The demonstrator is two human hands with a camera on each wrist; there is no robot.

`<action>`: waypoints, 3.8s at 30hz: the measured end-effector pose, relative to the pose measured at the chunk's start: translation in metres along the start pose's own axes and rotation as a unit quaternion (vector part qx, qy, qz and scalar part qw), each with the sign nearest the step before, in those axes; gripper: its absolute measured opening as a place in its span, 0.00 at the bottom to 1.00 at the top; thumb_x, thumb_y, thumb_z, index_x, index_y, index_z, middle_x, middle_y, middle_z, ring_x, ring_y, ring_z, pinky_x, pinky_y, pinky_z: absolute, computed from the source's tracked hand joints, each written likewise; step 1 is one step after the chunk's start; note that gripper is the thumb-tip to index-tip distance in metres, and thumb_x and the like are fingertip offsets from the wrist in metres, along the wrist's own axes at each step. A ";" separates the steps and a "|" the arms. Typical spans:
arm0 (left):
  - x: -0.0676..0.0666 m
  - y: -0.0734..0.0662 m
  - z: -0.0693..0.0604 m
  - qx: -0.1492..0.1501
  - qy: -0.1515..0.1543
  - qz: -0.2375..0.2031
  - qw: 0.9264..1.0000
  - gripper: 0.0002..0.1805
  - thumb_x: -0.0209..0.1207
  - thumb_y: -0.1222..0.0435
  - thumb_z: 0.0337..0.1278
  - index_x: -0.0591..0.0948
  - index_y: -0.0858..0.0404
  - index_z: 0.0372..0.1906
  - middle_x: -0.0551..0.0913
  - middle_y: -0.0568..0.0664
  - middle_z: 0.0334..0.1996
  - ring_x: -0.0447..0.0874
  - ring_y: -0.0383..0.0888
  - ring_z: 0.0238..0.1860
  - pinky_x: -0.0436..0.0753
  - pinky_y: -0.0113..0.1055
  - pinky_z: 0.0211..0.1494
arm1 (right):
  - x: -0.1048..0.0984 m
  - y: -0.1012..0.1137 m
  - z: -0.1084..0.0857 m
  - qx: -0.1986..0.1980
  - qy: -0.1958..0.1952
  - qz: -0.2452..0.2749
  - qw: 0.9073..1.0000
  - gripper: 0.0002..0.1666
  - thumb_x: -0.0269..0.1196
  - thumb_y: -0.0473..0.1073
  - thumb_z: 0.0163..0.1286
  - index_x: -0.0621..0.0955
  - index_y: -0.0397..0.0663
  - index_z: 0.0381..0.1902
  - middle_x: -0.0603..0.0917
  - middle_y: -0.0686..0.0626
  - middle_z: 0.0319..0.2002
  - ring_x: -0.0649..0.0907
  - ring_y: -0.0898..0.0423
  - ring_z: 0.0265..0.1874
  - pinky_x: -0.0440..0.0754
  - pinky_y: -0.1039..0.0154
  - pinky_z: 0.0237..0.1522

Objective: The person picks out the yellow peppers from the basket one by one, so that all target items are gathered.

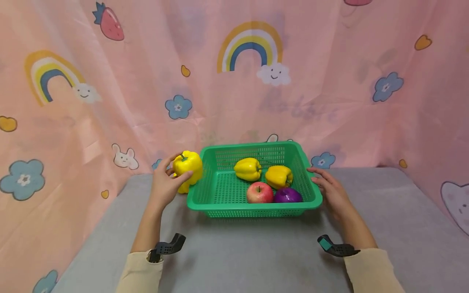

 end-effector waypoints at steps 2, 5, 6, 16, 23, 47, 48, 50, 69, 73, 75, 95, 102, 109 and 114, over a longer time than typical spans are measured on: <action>-0.006 0.005 -0.001 -0.002 -0.008 -0.003 1.000 0.31 0.70 0.64 0.56 0.77 0.52 0.66 0.72 0.54 0.66 0.80 0.63 0.61 0.84 0.56 0.60 | 0.000 0.000 0.000 -0.002 0.003 0.002 1.000 0.19 0.45 0.48 0.84 0.69 0.66 0.67 0.79 0.64 0.50 0.85 0.64 0.37 0.85 0.66 0.36; -0.014 0.007 -0.001 0.003 -0.017 0.006 1.000 0.32 0.70 0.64 0.57 0.76 0.54 0.67 0.72 0.56 0.65 0.79 0.64 0.62 0.83 0.56 0.61 | 0.000 0.001 0.000 -0.003 0.003 0.005 1.000 0.18 0.45 0.48 0.84 0.69 0.67 0.66 0.80 0.63 0.48 0.85 0.64 0.35 0.85 0.66 0.35; -0.017 0.007 -0.002 0.003 -0.021 0.012 1.000 0.32 0.70 0.64 0.57 0.76 0.54 0.67 0.72 0.57 0.65 0.79 0.64 0.61 0.83 0.56 0.61 | 0.000 0.000 0.000 -0.003 0.005 0.005 1.000 0.18 0.45 0.48 0.84 0.69 0.67 0.66 0.81 0.63 0.47 0.85 0.64 0.35 0.85 0.66 0.34; -0.038 0.012 0.000 -0.006 -0.048 0.066 0.997 0.32 0.69 0.62 0.58 0.75 0.57 0.68 0.71 0.58 0.68 0.72 0.58 0.65 0.80 0.55 0.65 | 0.005 0.000 0.002 -0.012 0.017 0.035 0.999 0.18 0.44 0.46 0.84 0.70 0.67 0.66 0.83 0.61 0.43 0.85 0.64 0.32 0.86 0.65 0.32; -0.050 0.015 0.000 0.002 -0.074 0.090 0.993 0.32 0.70 0.63 0.57 0.76 0.58 0.67 0.72 0.59 0.67 0.71 0.58 0.67 0.77 0.57 0.68 | 0.005 -0.002 0.002 -0.009 0.020 0.037 0.999 0.19 0.44 0.45 0.84 0.69 0.66 0.67 0.83 0.61 0.43 0.86 0.63 0.33 0.86 0.65 0.33; -0.076 0.056 0.002 -0.050 -0.122 0.117 0.984 0.32 0.68 0.65 0.58 0.74 0.60 0.69 0.72 0.58 0.69 0.68 0.58 0.70 0.74 0.56 0.72 | 0.005 -0.001 0.002 -0.020 0.023 0.040 0.999 0.18 0.43 0.44 0.84 0.69 0.65 0.66 0.83 0.60 0.44 0.86 0.63 0.33 0.86 0.65 0.33; -0.076 0.058 0.002 -0.050 -0.122 0.119 0.984 0.32 0.68 0.65 0.58 0.74 0.60 0.68 0.72 0.59 0.69 0.68 0.58 0.70 0.74 0.56 0.72 | 0.005 -0.001 0.002 -0.020 0.022 0.040 0.999 0.18 0.43 0.45 0.84 0.69 0.65 0.66 0.83 0.60 0.44 0.86 0.63 0.33 0.86 0.65 0.33; -0.076 0.061 0.002 -0.049 -0.125 0.121 0.984 0.32 0.69 0.66 0.57 0.74 0.61 0.68 0.72 0.60 0.68 0.68 0.59 0.69 0.73 0.57 0.73 | 0.005 -0.001 0.002 -0.019 0.021 0.040 0.999 0.18 0.43 0.45 0.84 0.69 0.65 0.66 0.83 0.60 0.43 0.86 0.63 0.33 0.86 0.65 0.32; -0.076 0.109 0.002 -0.100 -0.128 0.120 0.979 0.33 0.68 0.66 0.57 0.74 0.63 0.69 0.71 0.63 0.69 0.67 0.61 0.70 0.62 0.59 0.78 | 0.006 -0.001 0.003 -0.018 0.023 0.048 0.998 0.18 0.44 0.44 0.84 0.69 0.65 0.66 0.84 0.60 0.43 0.86 0.63 0.32 0.86 0.65 0.32; -0.073 0.119 0.003 -0.107 -0.125 0.124 0.978 0.33 0.68 0.66 0.58 0.73 0.62 0.69 0.71 0.62 0.69 0.66 0.61 0.71 0.62 0.58 0.78 | 0.006 0.000 0.003 -0.019 0.026 0.047 0.998 0.19 0.43 0.44 0.84 0.69 0.64 0.67 0.84 0.61 0.44 0.86 0.63 0.33 0.86 0.65 0.33; -0.071 0.123 0.003 -0.106 -0.125 0.125 0.979 0.33 0.68 0.66 0.58 0.73 0.63 0.69 0.71 0.63 0.69 0.66 0.61 0.71 0.62 0.58 0.78 | 0.006 0.000 0.001 -0.020 0.025 0.044 0.999 0.19 0.43 0.44 0.84 0.69 0.65 0.67 0.84 0.61 0.45 0.86 0.63 0.34 0.86 0.65 0.34; -0.068 0.134 0.001 -0.117 -0.119 0.123 0.978 0.34 0.68 0.66 0.58 0.71 0.63 0.70 0.69 0.65 0.70 0.66 0.62 0.71 0.62 0.58 0.78 | 0.007 0.002 0.004 -0.029 0.023 0.036 0.999 0.20 0.43 0.45 0.84 0.68 0.61 0.69 0.82 0.60 0.47 0.85 0.63 0.35 0.86 0.66 0.35; -0.067 0.136 0.000 -0.129 -0.116 0.128 0.976 0.35 0.68 0.65 0.59 0.71 0.63 0.71 0.67 0.64 0.71 0.65 0.62 0.72 0.61 0.58 0.79 | 0.004 0.000 0.003 -0.024 0.016 0.027 0.999 0.19 0.44 0.45 0.84 0.69 0.64 0.67 0.83 0.61 0.45 0.85 0.64 0.34 0.86 0.66 0.34; -0.067 0.134 -0.001 -0.124 -0.120 0.132 0.976 0.35 0.69 0.66 0.57 0.72 0.63 0.70 0.68 0.65 0.70 0.66 0.62 0.71 0.62 0.57 0.79 | 0.004 0.000 0.002 -0.023 0.009 0.020 0.999 0.19 0.44 0.46 0.84 0.69 0.64 0.68 0.82 0.61 0.48 0.85 0.64 0.36 0.86 0.66 0.35; -0.069 0.131 -0.002 -0.113 -0.124 0.136 0.976 0.35 0.71 0.65 0.55 0.74 0.63 0.69 0.69 0.65 0.70 0.65 0.62 0.72 0.62 0.57 0.79 | 0.005 -0.001 0.003 -0.015 0.004 0.014 1.000 0.19 0.46 0.48 0.84 0.69 0.63 0.68 0.81 0.62 0.48 0.85 0.64 0.36 0.86 0.66 0.36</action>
Point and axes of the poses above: each hand's wrist, its own z-axis towards the middle knuckle, its own x-axis out of the palm, y = z × x, the point moved 9 cm from there along z, towards the middle knuckle
